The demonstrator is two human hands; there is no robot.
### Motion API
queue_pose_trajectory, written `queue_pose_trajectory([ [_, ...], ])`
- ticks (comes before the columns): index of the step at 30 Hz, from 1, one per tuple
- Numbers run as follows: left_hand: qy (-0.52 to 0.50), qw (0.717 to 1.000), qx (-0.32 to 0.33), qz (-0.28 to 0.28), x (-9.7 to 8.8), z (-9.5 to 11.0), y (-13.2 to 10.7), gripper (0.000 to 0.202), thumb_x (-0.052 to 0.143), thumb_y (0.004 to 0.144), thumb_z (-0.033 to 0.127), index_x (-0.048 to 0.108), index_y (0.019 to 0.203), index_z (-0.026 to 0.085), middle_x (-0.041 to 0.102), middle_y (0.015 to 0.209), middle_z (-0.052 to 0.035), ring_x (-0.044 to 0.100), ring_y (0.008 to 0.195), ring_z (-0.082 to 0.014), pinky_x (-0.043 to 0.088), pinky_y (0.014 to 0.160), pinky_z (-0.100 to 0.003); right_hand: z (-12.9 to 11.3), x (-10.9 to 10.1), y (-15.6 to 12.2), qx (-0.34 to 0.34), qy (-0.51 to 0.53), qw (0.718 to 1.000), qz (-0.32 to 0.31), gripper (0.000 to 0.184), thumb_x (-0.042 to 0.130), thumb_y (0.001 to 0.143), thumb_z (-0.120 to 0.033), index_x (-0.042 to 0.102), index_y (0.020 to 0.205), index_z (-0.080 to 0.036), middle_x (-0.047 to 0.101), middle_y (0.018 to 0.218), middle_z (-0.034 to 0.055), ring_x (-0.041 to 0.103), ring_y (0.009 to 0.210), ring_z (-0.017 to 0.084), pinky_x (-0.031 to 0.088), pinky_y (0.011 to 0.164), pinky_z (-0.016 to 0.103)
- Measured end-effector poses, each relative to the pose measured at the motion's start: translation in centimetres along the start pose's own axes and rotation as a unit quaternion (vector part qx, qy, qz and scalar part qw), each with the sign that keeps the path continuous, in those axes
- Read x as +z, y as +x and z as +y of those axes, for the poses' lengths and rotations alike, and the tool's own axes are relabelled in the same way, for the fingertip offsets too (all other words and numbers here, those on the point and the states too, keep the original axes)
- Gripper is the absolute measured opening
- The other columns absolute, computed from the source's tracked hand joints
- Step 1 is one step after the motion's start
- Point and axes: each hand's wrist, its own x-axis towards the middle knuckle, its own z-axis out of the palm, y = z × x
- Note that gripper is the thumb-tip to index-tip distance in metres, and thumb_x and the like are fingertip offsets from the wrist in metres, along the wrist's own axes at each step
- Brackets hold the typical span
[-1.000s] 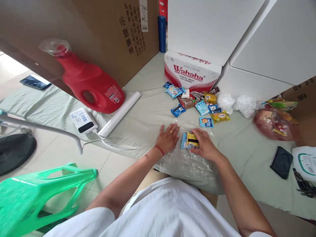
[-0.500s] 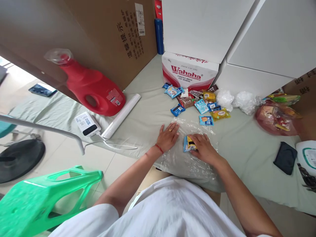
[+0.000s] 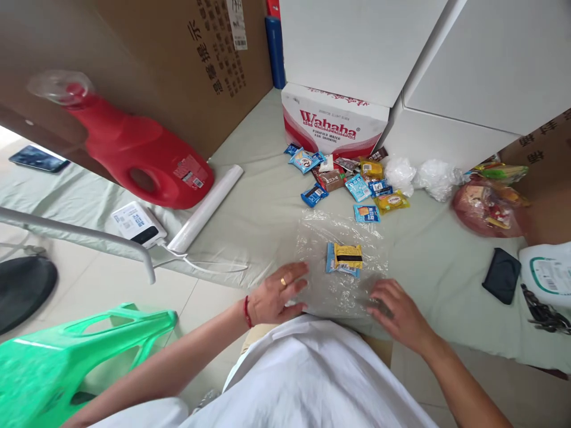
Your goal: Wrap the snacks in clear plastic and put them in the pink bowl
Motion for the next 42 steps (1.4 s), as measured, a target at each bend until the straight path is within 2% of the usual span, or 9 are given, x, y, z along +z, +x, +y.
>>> queue_pose_trajectory([
  [3,0.013,0.996,0.035,-0.078,0.8,0.1,-2.1,0.032,0.060,0.098,0.039,0.064,0.123,0.019,0.061,0.146,-0.0179,0.041,0.151,-0.0349,0.042,0.120,-0.058,0.7,2.6,-3.2,0.002,-0.008,1.000,-0.011,0.038,0.066,0.096,-0.031,0.062,0.133,-0.029,0.063,0.134,0.0115,0.058,0.128,0.031,0.055,0.104,0.053],
  [7,-0.049,0.995,-0.002,-0.084,0.3,-1.2,-2.0,0.024,0.046,0.103,0.022,0.070,0.108,0.022,0.070,0.135,-0.0106,0.051,0.145,-0.0256,0.043,0.122,-0.049,1.4,4.1,-3.4,0.004,0.024,0.999,0.037,0.020,0.057,0.100,-0.025,0.070,0.116,-0.029,0.067,0.127,0.0094,0.061,0.125,0.028,0.056,0.102,0.051],
  [14,-0.153,0.969,-0.144,-0.133,-3.2,-2.7,2.8,0.028,0.043,0.103,0.033,0.069,0.107,0.022,0.078,0.102,-0.0070,0.073,0.092,-0.0190,0.057,0.082,-0.029,1.6,-0.9,0.7,0.024,0.092,0.995,-0.038,0.023,0.048,0.105,-0.035,0.070,0.101,-0.027,0.073,0.095,0.0058,0.067,0.092,0.023,0.058,0.082,0.040],
  [18,-0.223,0.946,-0.204,-0.119,-4.4,-3.5,5.9,0.029,0.050,0.099,0.041,0.070,0.098,0.020,0.077,0.097,-0.0051,0.071,0.090,-0.0199,0.055,0.085,-0.031,2.2,-3.8,3.1,0.070,0.089,0.993,-0.026,0.031,0.049,0.103,-0.047,0.071,0.098,-0.026,0.072,0.092,0.0052,0.068,0.088,0.022,0.056,0.081,0.036],
  [22,-0.301,0.914,-0.266,-0.062,-3.3,-5.0,8.2,0.030,0.054,0.093,0.043,0.068,0.090,0.017,0.076,0.092,-0.0067,0.070,0.090,-0.0211,0.056,0.088,-0.036,3.6,-4.2,5.6,0.141,0.119,0.983,0.003,0.040,0.054,0.097,-0.059,0.072,0.094,-0.023,0.073,0.089,0.0039,0.066,0.080,0.020,0.054,0.075,0.032],
  [29,-0.063,0.873,-0.453,0.171,-2.0,-7.4,8.4,0.021,0.056,0.083,0.026,0.063,0.100,0.016,0.061,0.108,-0.0130,0.061,0.088,-0.0233,0.052,0.094,-0.049,6.5,-1.3,7.3,0.272,0.089,0.958,-0.010,0.037,0.054,0.089,-0.054,0.071,0.090,-0.021,0.061,0.064,-0.0024,0.054,0.057,0.015,0.040,0.055,0.025],
  [35,0.179,0.824,-0.320,0.433,-3.4,-0.6,7.0,0.018,0.048,0.090,0.018,0.064,0.097,0.020,0.060,0.101,-0.0109,0.058,0.106,-0.0265,0.049,0.096,-0.047,7.4,-3.7,8.6,0.233,-0.109,0.963,0.077,0.029,0.052,0.093,-0.037,0.073,0.105,-0.022,0.072,0.094,0.0070,0.065,0.081,0.021,0.048,0.074,0.032],
  [39,0.145,0.960,-0.138,0.194,-0.7,5.8,8.3,0.027,0.049,0.095,0.023,0.072,0.108,0.029,0.068,0.101,-0.0088,0.061,0.097,-0.0249,0.048,0.087,-0.045,6.5,-4.7,13.5,0.130,-0.141,0.980,0.046,0.029,0.050,0.097,-0.032,0.072,0.110,-0.020,0.072,0.106,0.0107,0.064,0.098,0.026,0.049,0.089,0.037],
  [42,0.142,0.982,-0.125,0.017,2.2,7.3,10.8,0.037,0.046,0.099,0.025,0.067,0.130,0.030,0.070,0.118,-0.0108,0.060,0.108,-0.0263,0.046,0.087,-0.044,5.3,-3.1,17.9,0.050,-0.180,0.982,-0.017,0.036,0.054,0.096,-0.030,0.068,0.126,-0.017,0.069,0.122,0.0155,0.057,0.117,0.031,0.045,0.101,0.043],
])
